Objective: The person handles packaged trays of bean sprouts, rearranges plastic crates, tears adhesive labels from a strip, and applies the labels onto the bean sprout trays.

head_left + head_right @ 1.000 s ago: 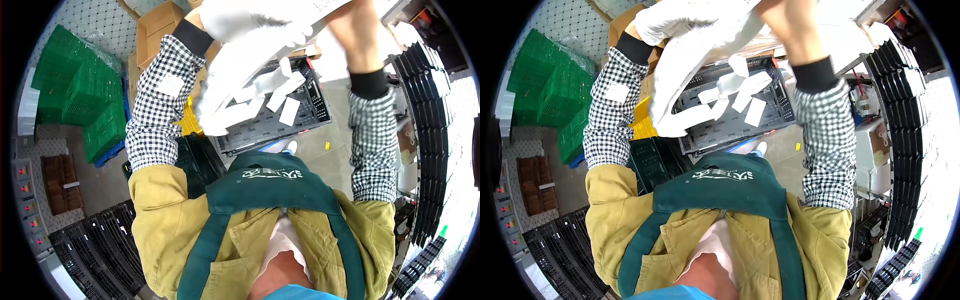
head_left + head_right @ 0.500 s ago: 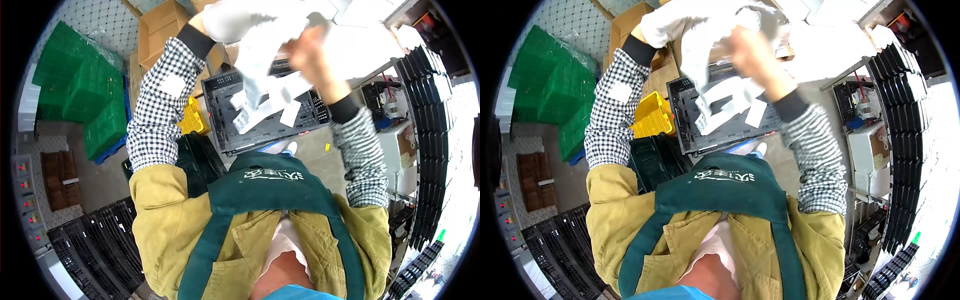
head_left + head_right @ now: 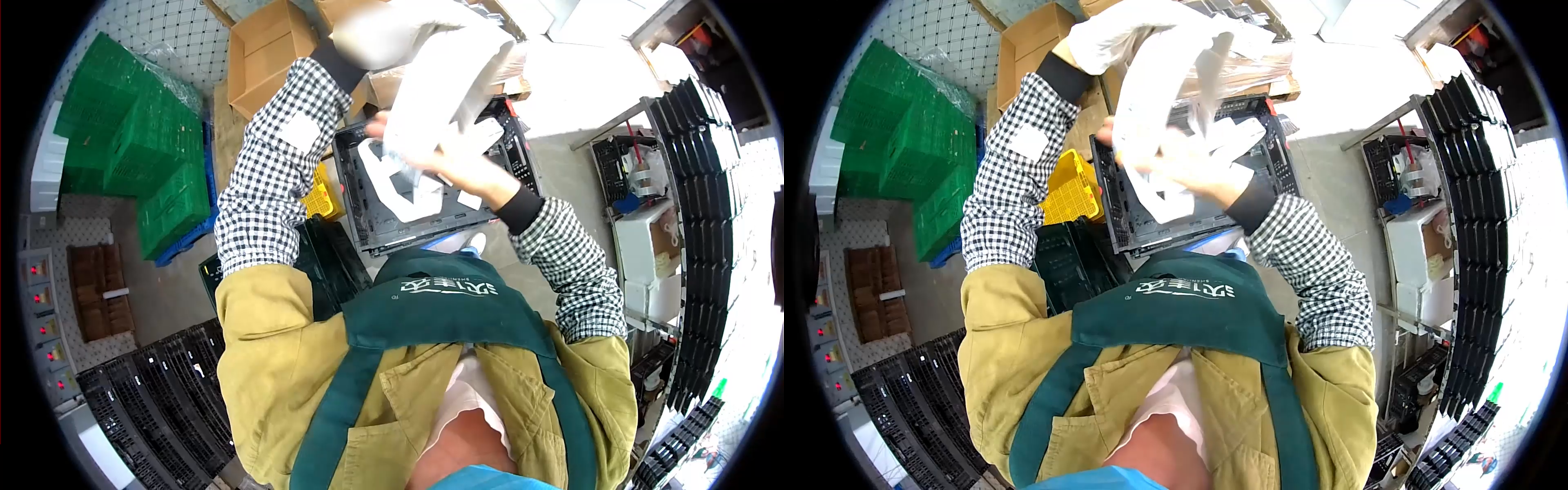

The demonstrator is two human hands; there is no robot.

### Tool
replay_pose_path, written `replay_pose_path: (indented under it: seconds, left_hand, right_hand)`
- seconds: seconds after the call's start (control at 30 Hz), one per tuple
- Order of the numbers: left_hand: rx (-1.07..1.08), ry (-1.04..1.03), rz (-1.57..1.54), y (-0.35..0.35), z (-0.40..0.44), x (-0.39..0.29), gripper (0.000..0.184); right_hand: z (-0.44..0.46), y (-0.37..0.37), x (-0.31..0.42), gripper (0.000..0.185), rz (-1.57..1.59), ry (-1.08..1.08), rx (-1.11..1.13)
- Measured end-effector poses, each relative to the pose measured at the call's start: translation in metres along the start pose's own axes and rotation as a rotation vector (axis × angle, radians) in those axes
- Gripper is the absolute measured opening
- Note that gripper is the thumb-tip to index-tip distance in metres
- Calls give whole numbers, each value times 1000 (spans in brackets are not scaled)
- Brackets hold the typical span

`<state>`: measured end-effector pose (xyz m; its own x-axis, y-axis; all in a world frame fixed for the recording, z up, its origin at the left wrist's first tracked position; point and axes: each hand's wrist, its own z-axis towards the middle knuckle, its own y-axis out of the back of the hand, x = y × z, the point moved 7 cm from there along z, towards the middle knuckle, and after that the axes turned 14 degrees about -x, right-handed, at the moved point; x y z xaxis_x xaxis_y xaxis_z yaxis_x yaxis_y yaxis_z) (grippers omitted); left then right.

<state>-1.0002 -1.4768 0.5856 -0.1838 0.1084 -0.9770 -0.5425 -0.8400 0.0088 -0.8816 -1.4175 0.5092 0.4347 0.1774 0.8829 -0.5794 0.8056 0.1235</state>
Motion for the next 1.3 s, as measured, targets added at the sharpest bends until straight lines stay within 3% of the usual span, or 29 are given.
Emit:
replay_pose_path:
  seconds: [0.07, 0.13, 0.17, 0.23, 0.3, 0.33, 0.4, 0.43, 0.47, 0.53, 0.63, 0.67, 0.7, 0.73, 0.8, 0.87, 0.93, 0.97, 1.0, 1.03, 1.07, 1.1, 1.13, 1.17, 1.2, 1.3]
  left_hand:
    - [-87, 135, -212, 1, 3, 15, 42]
    - [-111, 179, -62, 9, -7, 37, 43]
    - [-118, 194, 18, 16, -11, 49, 43]
    - [-139, 221, 167, 29, -23, 73, 44]
    - [-158, 247, 313, 32, -27, 80, 46]
    - [-203, 223, 194, 33, -21, 70, 45]
    - [-295, 177, -51, 16, -12, 22, 44]
    - [-271, 257, 18, 24, -1, 30, 40]
    - [-152, 307, -207, 11, 0, 24, 41]
    - [90, 393, -654, -15, -4, 3, 44]
    - [-78, 462, -33, 44, -15, 93, 39]
    - [-133, 475, 174, 59, -17, 112, 38]
    - [-57, 121, 431, 38, -24, 94, 36]
    - [37, 197, 476, 26, -25, 87, 39]
    - [32, 307, 241, 43, -15, 90, 46]
    - [29, 195, -30, 13, -3, 39, 46]
    - [27, 80, -293, -12, 8, -14, 47]
    - [-19, 116, -177, 5, 6, 9, 48]
    - [-66, 157, -62, 37, 1, 52, 50]
    - [-109, 197, 54, 69, -2, 95, 52]
    - [-148, 232, 173, 85, -2, 116, 54]
    - [-44, 79, 455, 65, -7, 103, 52]
    - [60, -77, 730, 42, -14, 89, 51]
    - [79, 183, 470, 49, -15, 95, 49]
    - [74, 155, 347, 43, -10, 75, 49]
    - [57, 73, -17, -1, 4, -16, 49]
  right_hand:
    - [9, -13, 22, 52, 304, -1, -16]
    - [27, 52, 26, 50, -565, -59, -247]
    - [43, 101, -5, 52, -490, -211, -364]
    - [54, 139, -17, 52, 32, -292, -558]
    - [52, 144, 18, 43, 921, -118, -666]
    - [33, 130, -13, 48, 432, -138, -555]
    - [12, 53, -12, 43, 117, -184, -336]
    - [0, 15, -11, 41, -39, -180, -221]
    - [-5, 6, -36, 38, -204, -362, -161]
    - [17, 37, 6, 35, -435, -525, -193]
    - [53, 151, -80, 34, 611, -239, -610]
    - [66, 188, -42, 38, 658, -171, -776]
    - [59, 177, 17, 47, 821, -84, -681]
    - [48, 163, 6, 44, 842, -144, -668]
    - [27, 124, -35, 42, 885, -262, -641]
    - [4, 53, -30, 44, -391, -454, -151]
    - [1, 12, -4, 42, -192, -108, -65]
    - [8, 27, 3, 39, -183, -115, -295]
    - [25, 50, 12, 39, -54, -107, -274]
    - [34, 80, 26, 47, -83, -233, -448]
    - [46, 115, 23, 53, 178, -237, -594]
    - [58, 145, 20, 59, 440, -233, -732]
    - [75, 155, 60, 51, 655, 53, -701]
    - [69, 154, 43, 56, 673, -44, -673]
    - [56, 151, 13, 61, 691, -143, -643]
    - [23, 39, -8, 42, -4, -241, -153]
